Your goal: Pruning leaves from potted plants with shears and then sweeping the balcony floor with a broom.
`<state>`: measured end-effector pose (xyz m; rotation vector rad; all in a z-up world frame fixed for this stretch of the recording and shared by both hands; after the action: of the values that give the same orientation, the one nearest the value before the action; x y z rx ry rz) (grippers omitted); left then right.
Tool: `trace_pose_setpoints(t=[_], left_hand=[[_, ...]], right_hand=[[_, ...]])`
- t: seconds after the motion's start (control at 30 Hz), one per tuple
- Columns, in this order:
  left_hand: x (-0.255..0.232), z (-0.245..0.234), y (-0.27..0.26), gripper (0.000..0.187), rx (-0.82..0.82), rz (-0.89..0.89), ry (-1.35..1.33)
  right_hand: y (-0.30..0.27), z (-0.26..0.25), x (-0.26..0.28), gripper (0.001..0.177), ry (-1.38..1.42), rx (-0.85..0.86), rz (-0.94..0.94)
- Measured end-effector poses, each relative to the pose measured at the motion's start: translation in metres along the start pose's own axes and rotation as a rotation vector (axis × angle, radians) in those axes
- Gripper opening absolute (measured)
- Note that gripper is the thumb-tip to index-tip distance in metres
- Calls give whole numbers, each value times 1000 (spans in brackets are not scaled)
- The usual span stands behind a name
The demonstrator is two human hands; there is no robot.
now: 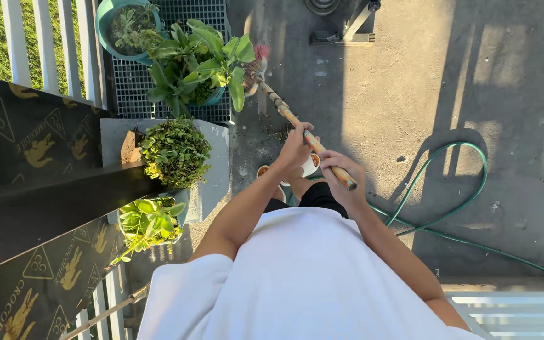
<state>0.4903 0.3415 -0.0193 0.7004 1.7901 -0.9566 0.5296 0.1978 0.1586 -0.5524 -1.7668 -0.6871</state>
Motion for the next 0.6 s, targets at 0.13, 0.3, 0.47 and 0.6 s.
trace_pose_setpoints(t=[0.13,0.3,0.47,0.6], left_hand=[[13,-34,56,49,-139,123,142],[38,-32,73,43,0,-310,367],[-47,-5,26,37,37,-131,133],[-86,-5,31,36,-4,-67,163]], right_hand=[[49,36,-59,10,15,-85,106],[76,44,-90,9,-27,-13,105],[69,-13,-8,11,18,47,123],[74,-35,7,13,-155,92,11]])
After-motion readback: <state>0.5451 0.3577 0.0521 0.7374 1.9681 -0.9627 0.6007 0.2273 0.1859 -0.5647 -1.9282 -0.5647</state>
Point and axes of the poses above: each hand's wrist, its own y-axis towards the middle knuckle, its own z-axis out of the palm, x = y × z, the point moved 5 cm from there along y, towards the middle knuckle, and after that the axes turned 6 degrees about -z, right-handed, at the moved point
